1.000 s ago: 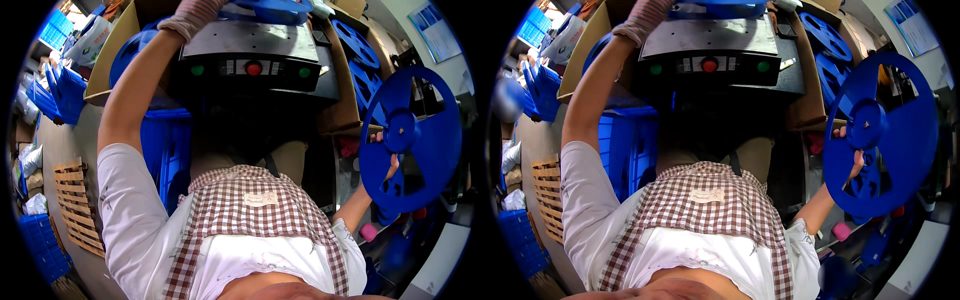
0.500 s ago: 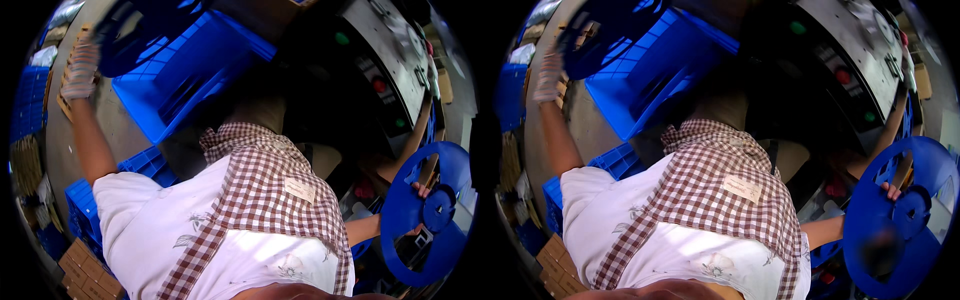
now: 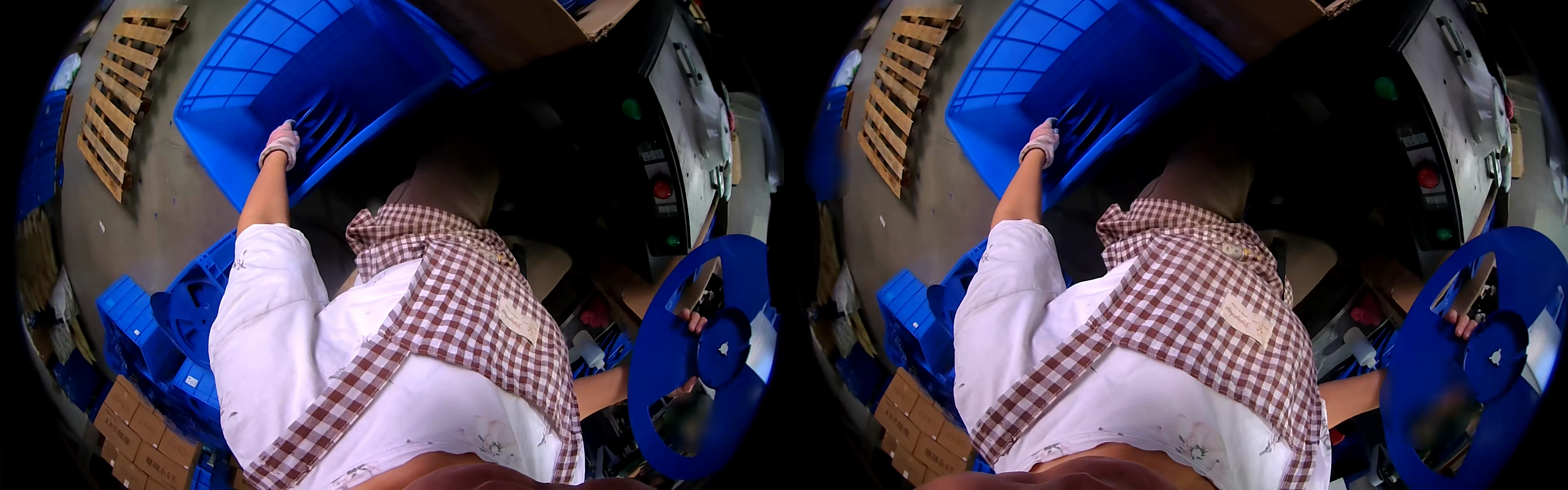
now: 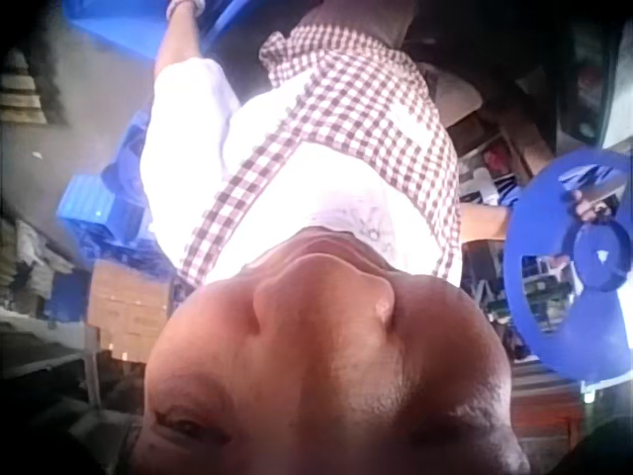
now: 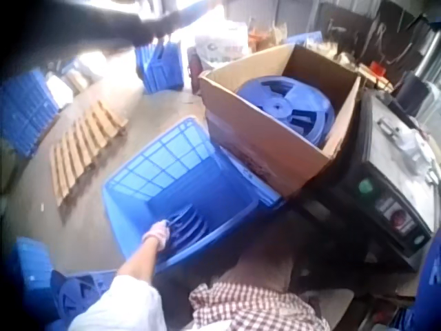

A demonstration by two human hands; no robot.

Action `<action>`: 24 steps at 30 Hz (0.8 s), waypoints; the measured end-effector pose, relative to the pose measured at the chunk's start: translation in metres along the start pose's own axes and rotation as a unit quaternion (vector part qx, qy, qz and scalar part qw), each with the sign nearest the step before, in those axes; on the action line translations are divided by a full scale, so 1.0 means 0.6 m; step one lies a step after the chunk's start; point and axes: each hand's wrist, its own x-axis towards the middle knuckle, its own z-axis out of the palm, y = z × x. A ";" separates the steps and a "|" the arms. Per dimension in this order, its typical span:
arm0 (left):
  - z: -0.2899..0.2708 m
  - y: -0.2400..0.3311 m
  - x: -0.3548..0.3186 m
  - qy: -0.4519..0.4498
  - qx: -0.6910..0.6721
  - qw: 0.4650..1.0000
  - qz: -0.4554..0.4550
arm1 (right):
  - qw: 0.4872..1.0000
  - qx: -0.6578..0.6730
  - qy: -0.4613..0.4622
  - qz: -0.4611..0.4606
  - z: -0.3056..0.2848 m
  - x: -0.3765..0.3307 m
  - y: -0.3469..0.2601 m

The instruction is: The person repeatedly picks up blue plastic fan-like parts, places them on a machine, presses a button, and stacks the processed parts into a blue crate. The cycle continues throughout the clip.

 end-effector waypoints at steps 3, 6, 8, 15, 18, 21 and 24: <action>-0.032 0.008 -0.025 0.032 0.000 0.999 -0.016 | 1.000 0.008 -0.021 0.021 0.012 0.005 0.022; -0.045 -0.006 -0.043 0.041 0.009 0.999 0.008 | 0.999 0.005 -0.017 0.027 -0.006 0.020 0.034; -0.055 0.000 -0.079 0.097 -0.003 0.994 0.046 | 0.998 0.010 0.055 0.024 -0.028 0.015 0.018; -0.106 0.104 -0.311 0.015 0.090 0.981 0.171 | 0.948 -0.131 0.282 -0.067 0.009 -0.008 0.035; -0.054 0.071 -0.289 -0.047 0.138 0.985 0.094 | 0.998 0.009 0.057 0.028 -0.080 -0.019 0.001; -0.043 0.078 -0.289 -0.034 0.170 0.979 0.105 | 0.996 -0.023 0.083 -0.006 -0.110 -0.030 -0.006; -0.031 0.099 -0.292 -0.039 0.188 0.975 0.112 | 0.996 -0.005 0.085 -0.013 -0.089 -0.033 -0.003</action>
